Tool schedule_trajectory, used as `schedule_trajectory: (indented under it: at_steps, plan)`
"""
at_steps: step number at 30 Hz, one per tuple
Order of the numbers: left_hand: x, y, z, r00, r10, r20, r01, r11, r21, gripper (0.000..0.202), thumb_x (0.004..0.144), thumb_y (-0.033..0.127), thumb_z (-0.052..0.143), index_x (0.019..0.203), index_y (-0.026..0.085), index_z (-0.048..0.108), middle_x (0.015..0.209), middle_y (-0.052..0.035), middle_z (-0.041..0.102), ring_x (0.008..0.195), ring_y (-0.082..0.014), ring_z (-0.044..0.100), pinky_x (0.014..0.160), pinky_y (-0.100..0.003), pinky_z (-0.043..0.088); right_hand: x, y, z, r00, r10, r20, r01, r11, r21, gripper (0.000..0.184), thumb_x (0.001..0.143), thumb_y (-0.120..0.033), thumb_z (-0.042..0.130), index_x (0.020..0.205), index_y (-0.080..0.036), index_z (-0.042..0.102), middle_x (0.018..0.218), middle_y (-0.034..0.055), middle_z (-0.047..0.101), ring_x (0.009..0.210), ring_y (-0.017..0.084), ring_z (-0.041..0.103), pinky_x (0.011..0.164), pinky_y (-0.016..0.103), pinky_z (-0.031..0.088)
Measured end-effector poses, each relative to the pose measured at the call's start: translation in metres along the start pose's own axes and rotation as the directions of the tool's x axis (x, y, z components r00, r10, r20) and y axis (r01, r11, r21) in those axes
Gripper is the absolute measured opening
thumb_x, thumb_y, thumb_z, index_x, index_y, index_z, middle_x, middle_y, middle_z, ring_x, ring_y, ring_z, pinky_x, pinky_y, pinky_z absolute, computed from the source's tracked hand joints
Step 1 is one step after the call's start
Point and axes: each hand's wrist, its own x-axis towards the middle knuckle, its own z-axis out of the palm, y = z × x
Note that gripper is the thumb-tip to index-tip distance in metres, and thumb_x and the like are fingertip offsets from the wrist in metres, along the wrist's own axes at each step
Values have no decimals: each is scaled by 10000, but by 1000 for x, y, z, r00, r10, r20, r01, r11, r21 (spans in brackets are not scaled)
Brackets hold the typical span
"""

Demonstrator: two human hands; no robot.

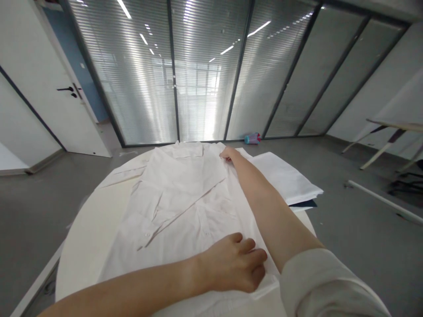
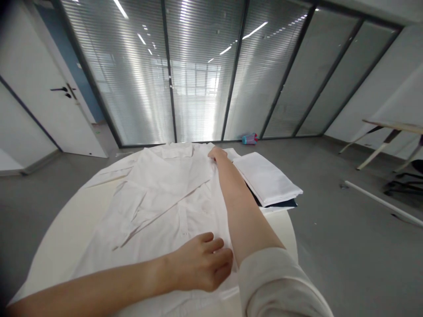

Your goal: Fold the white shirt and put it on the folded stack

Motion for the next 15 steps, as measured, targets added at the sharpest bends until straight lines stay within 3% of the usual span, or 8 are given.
schedule_trajectory:
  at_steps: [4, 8, 12, 15]
  plan:
    - [-9, 3, -10, 998, -39, 55, 40, 999, -4, 306, 881, 137, 593, 614, 171, 450, 690, -16, 490, 605, -132, 417, 503, -307, 198, 7, -12, 4, 994, 8, -113, -9, 1000, -9, 422, 812, -265, 673, 1195, -87, 670, 1131, 230, 701, 1091, 329, 673, 878, 416, 552]
    - [-18, 11, -30, 995, -95, 18, 95, 995, -32, 249, 881, 139, 604, 659, 166, 494, 748, -20, 535, 628, -130, 421, 521, -314, 240, 12, -40, 5, 974, -92, -205, 91, 996, -14, 516, 884, -343, 572, 1331, -84, 580, 1326, 246, 603, 1231, 342, 594, 954, 427, 515]
    - [-29, 22, -44, 988, -155, 10, 155, 987, -36, 210, 926, 178, 602, 726, 164, 538, 734, 8, 546, 629, -117, 433, 544, -297, 290, 12, -78, 20, 942, -297, -156, 295, 955, -35, 432, 894, -436, 566, 1212, -161, 668, 1262, 149, 669, 1193, 280, 622, 950, 332, 507]
    - [-40, 28, -40, 976, -216, -28, 214, 975, -57, 239, 947, 204, 602, 724, 162, 527, 653, 39, 502, 596, -107, 426, 529, -285, 311, 9, -99, 40, 928, -361, -95, 358, 932, -55, 422, 842, -462, 654, 1135, -162, 706, 1194, 142, 703, 1133, 283, 653, 942, 337, 504]
